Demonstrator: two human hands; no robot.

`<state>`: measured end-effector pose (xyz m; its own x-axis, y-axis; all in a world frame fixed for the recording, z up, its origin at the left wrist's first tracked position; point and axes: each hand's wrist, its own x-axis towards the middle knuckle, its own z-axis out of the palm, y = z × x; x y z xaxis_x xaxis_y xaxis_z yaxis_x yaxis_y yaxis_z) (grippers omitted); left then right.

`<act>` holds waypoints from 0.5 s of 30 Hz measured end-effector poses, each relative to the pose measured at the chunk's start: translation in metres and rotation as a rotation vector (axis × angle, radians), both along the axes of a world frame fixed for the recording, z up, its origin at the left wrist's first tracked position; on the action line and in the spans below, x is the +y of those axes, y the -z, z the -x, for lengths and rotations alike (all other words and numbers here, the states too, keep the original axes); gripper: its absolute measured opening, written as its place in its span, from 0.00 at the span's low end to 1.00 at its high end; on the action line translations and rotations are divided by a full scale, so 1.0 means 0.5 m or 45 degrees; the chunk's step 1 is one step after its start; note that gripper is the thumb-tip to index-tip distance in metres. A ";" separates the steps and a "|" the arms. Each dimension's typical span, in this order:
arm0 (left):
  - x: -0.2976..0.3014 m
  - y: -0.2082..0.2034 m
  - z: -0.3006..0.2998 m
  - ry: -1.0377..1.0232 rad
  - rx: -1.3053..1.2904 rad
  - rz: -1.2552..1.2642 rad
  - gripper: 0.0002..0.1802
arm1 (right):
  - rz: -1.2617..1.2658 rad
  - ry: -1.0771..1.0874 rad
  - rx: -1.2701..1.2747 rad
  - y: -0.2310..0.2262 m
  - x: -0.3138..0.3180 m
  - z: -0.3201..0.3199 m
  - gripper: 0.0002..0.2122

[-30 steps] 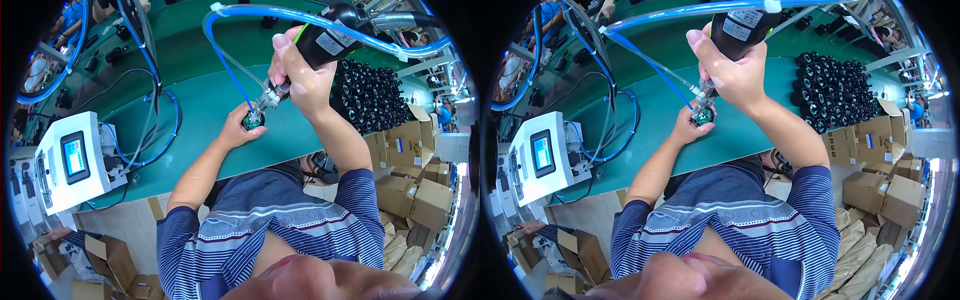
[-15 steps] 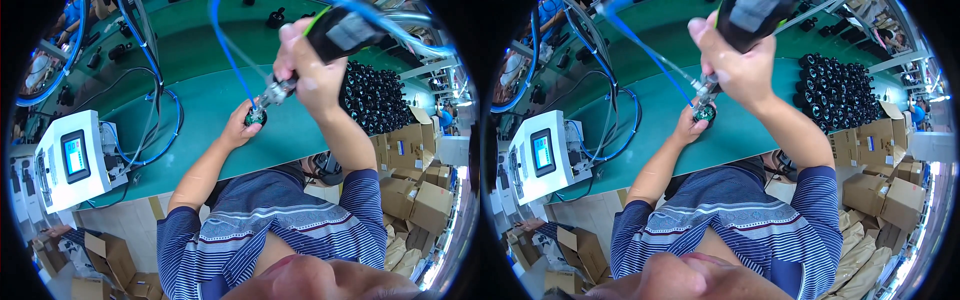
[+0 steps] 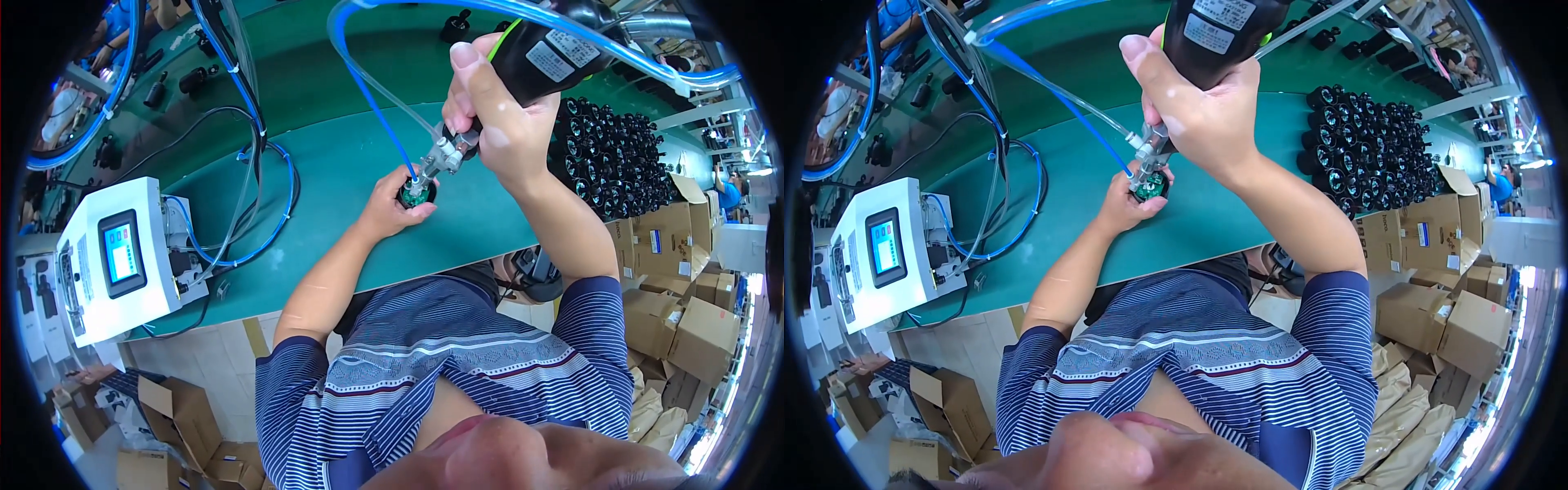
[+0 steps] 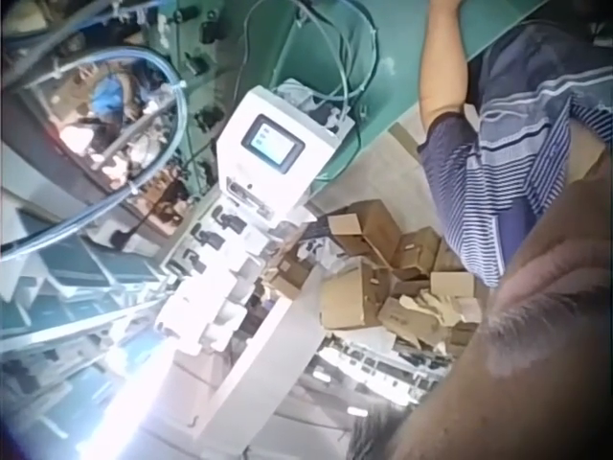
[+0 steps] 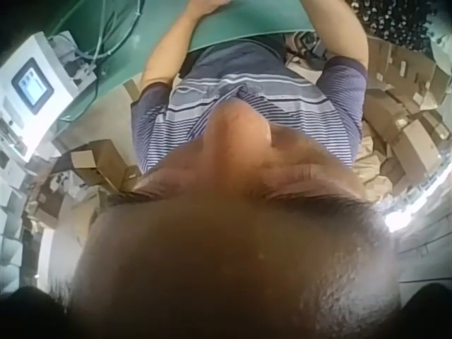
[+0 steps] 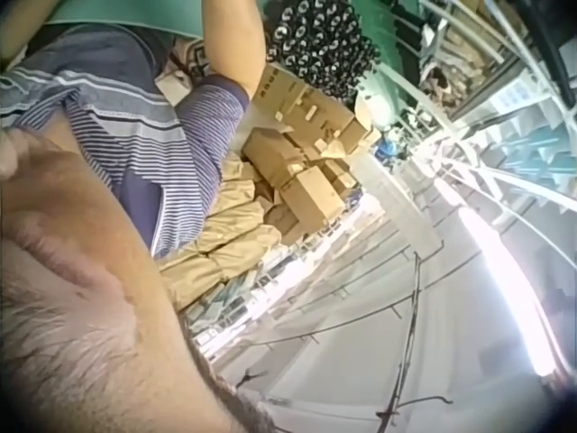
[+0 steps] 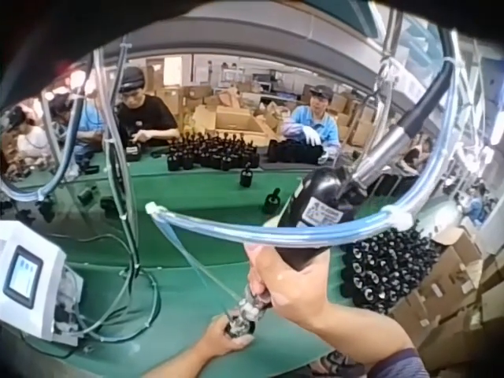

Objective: Assembling electronic components using an electric screwdriver at a factory workbench.

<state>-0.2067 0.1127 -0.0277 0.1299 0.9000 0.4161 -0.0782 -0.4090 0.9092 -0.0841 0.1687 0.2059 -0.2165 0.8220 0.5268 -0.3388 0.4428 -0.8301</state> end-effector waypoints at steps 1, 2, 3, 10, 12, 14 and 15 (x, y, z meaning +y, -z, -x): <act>0.000 -0.001 -0.001 -0.007 -0.010 0.001 0.29 | -0.045 -0.005 -0.032 0.006 0.003 -0.004 0.03; 0.000 -0.002 -0.001 -0.013 -0.020 0.002 0.29 | -0.090 -0.010 -0.064 0.010 0.003 -0.006 0.03; 0.000 -0.004 -0.001 -0.014 -0.019 0.000 0.29 | -0.092 -0.010 -0.064 0.013 0.002 -0.007 0.03; 0.002 0.000 0.005 0.062 -0.022 0.033 0.30 | -0.100 0.000 -0.059 0.012 -0.006 -0.006 0.03; 0.006 0.010 0.008 0.093 -0.023 0.022 0.31 | -0.102 -0.012 -0.071 0.008 -0.005 -0.004 0.03; 0.005 0.005 0.002 0.027 -0.015 -0.011 0.31 | -0.049 -0.037 -0.007 -0.024 0.002 -0.008 0.03; 0.003 0.002 -0.001 -0.047 -0.007 -0.040 0.32 | 0.008 -0.070 0.056 -0.048 0.006 -0.009 0.04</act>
